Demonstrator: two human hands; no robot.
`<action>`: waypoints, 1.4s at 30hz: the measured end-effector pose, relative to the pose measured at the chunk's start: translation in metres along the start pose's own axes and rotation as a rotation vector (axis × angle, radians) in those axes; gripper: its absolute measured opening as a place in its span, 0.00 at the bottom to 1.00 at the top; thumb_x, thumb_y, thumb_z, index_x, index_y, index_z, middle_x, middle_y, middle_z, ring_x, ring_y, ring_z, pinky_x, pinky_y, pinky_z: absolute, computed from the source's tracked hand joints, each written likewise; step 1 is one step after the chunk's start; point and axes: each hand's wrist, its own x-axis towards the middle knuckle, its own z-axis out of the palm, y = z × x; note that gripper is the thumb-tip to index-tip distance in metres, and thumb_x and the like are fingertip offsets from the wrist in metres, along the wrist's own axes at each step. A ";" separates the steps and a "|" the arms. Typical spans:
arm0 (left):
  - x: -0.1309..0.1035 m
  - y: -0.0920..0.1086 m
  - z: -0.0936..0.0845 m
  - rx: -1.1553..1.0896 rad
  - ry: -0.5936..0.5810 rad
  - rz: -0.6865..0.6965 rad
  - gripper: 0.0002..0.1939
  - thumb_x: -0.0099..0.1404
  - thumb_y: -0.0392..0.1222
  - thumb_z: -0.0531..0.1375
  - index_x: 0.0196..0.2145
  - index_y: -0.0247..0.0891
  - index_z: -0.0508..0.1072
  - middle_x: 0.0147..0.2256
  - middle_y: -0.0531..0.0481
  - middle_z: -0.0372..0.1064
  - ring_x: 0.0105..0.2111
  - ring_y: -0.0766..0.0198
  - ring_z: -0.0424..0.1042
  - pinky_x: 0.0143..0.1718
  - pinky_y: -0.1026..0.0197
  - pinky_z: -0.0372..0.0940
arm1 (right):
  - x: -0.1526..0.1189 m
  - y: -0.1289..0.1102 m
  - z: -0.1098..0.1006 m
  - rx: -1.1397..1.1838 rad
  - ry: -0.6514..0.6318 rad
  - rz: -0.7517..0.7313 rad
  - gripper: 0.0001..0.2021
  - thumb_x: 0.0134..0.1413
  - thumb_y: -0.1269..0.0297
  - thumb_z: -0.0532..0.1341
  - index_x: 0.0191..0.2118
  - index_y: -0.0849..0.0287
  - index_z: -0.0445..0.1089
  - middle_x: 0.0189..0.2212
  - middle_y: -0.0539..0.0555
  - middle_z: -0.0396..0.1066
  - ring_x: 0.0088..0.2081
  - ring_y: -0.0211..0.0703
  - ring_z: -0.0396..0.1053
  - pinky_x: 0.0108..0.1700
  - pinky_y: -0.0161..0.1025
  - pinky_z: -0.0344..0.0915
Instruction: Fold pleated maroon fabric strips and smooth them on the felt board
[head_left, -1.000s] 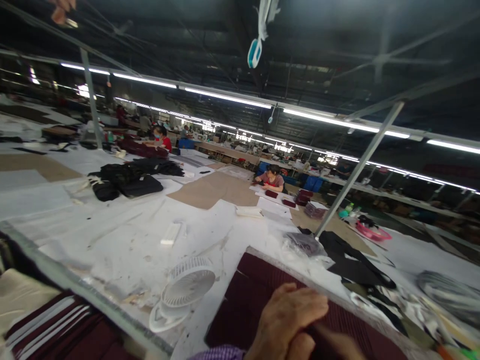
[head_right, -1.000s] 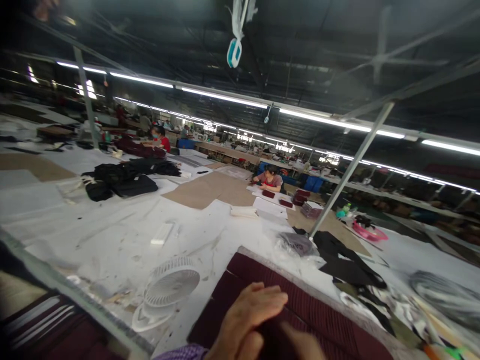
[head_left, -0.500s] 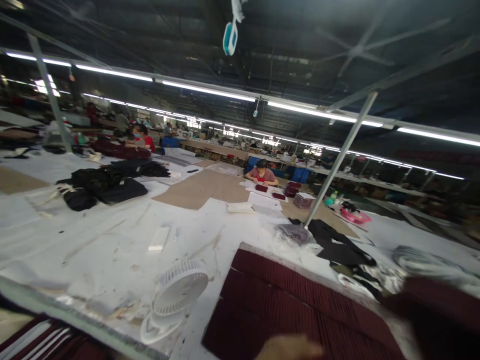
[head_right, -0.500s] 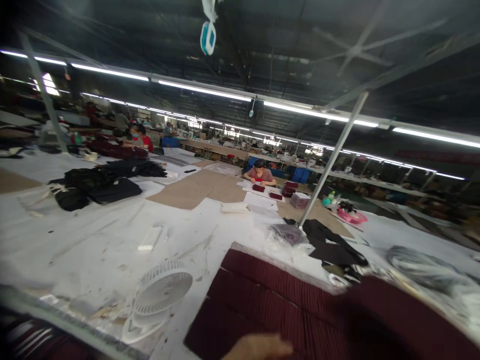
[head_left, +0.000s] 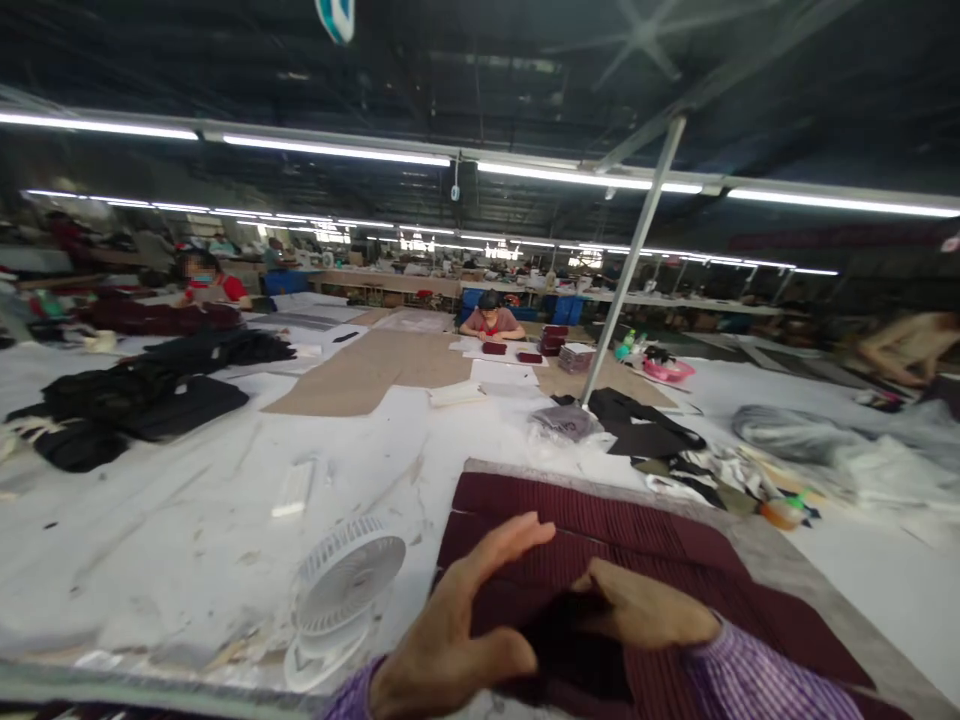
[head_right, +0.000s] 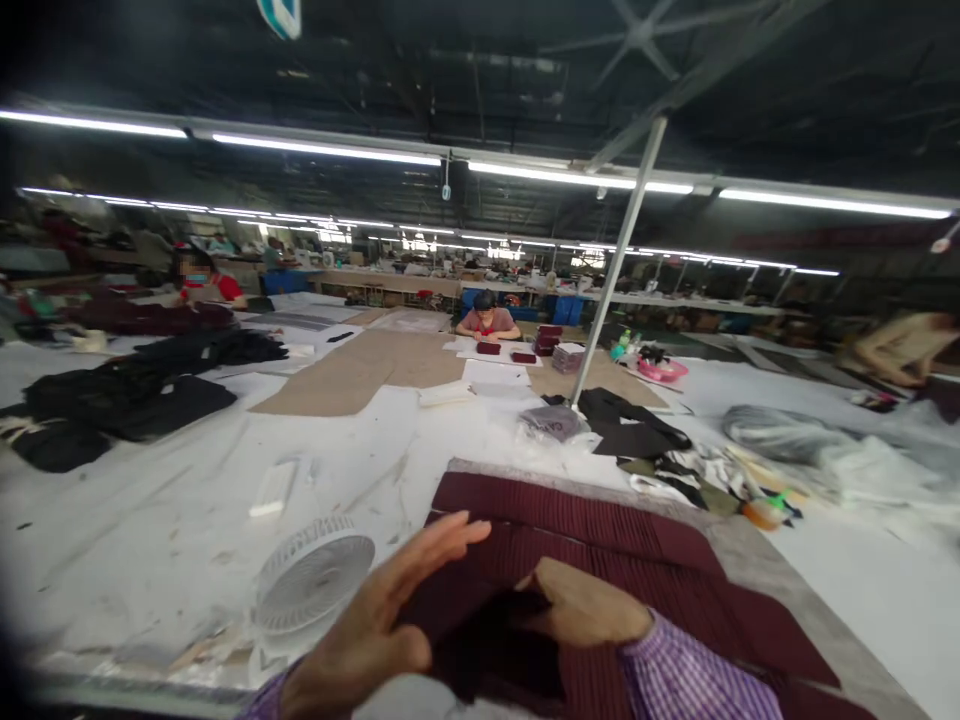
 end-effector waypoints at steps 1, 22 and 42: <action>-0.002 -0.008 0.006 0.176 -0.041 -0.065 0.41 0.47 0.50 0.69 0.58 0.48 0.63 0.60 0.44 0.58 0.62 0.42 0.51 0.63 0.37 0.40 | 0.005 -0.005 -0.006 -0.011 -0.086 0.011 0.11 0.49 0.72 0.61 0.19 0.58 0.73 0.14 0.44 0.64 0.16 0.31 0.55 0.17 0.29 0.51; -0.005 -0.069 0.027 0.002 0.580 -0.243 0.23 0.52 0.51 0.66 0.42 0.34 0.76 0.36 0.44 0.78 0.38 0.52 0.74 0.42 0.55 0.68 | 0.001 0.008 0.048 0.570 0.489 0.096 0.16 0.55 0.54 0.62 0.46 0.57 0.71 0.36 0.56 0.74 0.39 0.48 0.71 0.42 0.44 0.68; -0.022 -0.063 0.046 0.131 0.450 -0.070 0.17 0.56 0.51 0.63 0.41 0.42 0.78 0.48 0.45 0.74 0.53 0.50 0.67 0.59 0.51 0.57 | -0.028 -0.005 0.065 0.605 0.641 0.113 0.06 0.56 0.63 0.59 0.35 0.58 0.70 0.28 0.51 0.70 0.30 0.42 0.69 0.31 0.36 0.68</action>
